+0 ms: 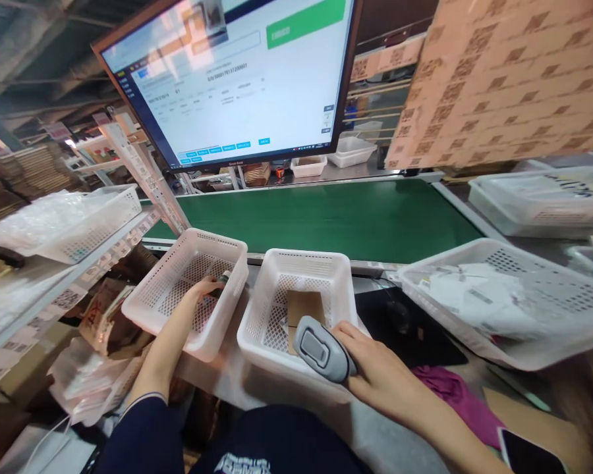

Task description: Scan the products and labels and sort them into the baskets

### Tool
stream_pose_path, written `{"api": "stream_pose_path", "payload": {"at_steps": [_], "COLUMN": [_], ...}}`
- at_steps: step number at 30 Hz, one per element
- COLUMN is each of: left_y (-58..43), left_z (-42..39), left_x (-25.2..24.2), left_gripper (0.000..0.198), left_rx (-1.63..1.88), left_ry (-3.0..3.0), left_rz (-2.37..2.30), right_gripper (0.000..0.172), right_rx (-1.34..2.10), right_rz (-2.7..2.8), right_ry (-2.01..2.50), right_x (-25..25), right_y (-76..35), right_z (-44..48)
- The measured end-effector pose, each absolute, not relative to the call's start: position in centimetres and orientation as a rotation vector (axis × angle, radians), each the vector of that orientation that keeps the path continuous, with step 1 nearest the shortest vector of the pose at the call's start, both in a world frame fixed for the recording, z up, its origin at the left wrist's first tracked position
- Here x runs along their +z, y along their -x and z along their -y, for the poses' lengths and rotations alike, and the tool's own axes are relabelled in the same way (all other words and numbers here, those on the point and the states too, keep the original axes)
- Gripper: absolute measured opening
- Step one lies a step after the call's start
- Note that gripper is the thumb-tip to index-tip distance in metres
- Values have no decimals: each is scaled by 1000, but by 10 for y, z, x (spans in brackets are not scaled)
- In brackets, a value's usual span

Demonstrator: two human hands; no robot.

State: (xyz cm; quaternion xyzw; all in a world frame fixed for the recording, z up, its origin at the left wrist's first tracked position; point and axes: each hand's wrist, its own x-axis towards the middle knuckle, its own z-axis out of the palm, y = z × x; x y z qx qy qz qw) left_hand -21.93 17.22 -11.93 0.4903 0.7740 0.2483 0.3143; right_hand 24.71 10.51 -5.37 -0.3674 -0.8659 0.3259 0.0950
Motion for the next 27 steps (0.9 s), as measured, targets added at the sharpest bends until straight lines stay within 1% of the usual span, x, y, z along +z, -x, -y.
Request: {"api": "stream_pose_path", "payload": {"at_steps": [3,4,6,7,8,11,13,17,20,24,27], "left_y": [208,201,180,167,151,102,72,37,29,22,13], "left_z": [-171,-170,-166,-163,-159,-146,-140,-140,-145,-152,-154], "left_x": [-98,-90,-75,-70,-65,-60,-62,-76,-93,-116,-125], "left_gripper": [17,22,38,42,42,29,26,29,32,36,38], "left_rx": [774,839,975,1027,1061,1086,1098,1031,977,949,937], "left_ry": [-1291,-1323,-1453,-1549,-1656,-1894,-1900,-1742,-1692,-1649,-1619], "left_rz": [-2011,-1985,-1911,-1885,-1879,-1957,-1994,-1965,-1906,-1863,-1804], "right_gripper": [43,46,52,54,57,64,66,68,64,48,43], "right_rx": [916,889,825,788,748,627,557,518,590,711,769], "right_rz": [2578,2583,2597,2603,2611,2650,2660,2605,2542,2461,2400], "right_ry": [1073,1078,1101,1117,1136,1202,1254,1364,1361,1302,1286], "right_x": [-44,-39,-26,-19,-13,-1,0,-13,-26,-38,-45], "right_y": [-238,-234,-224,-219,-214,-201,-198,-207,-223,-244,-253], "right_z": [-105,-106,-106,-107,-107,-106,-106,-103,-100,-95,-92]}}
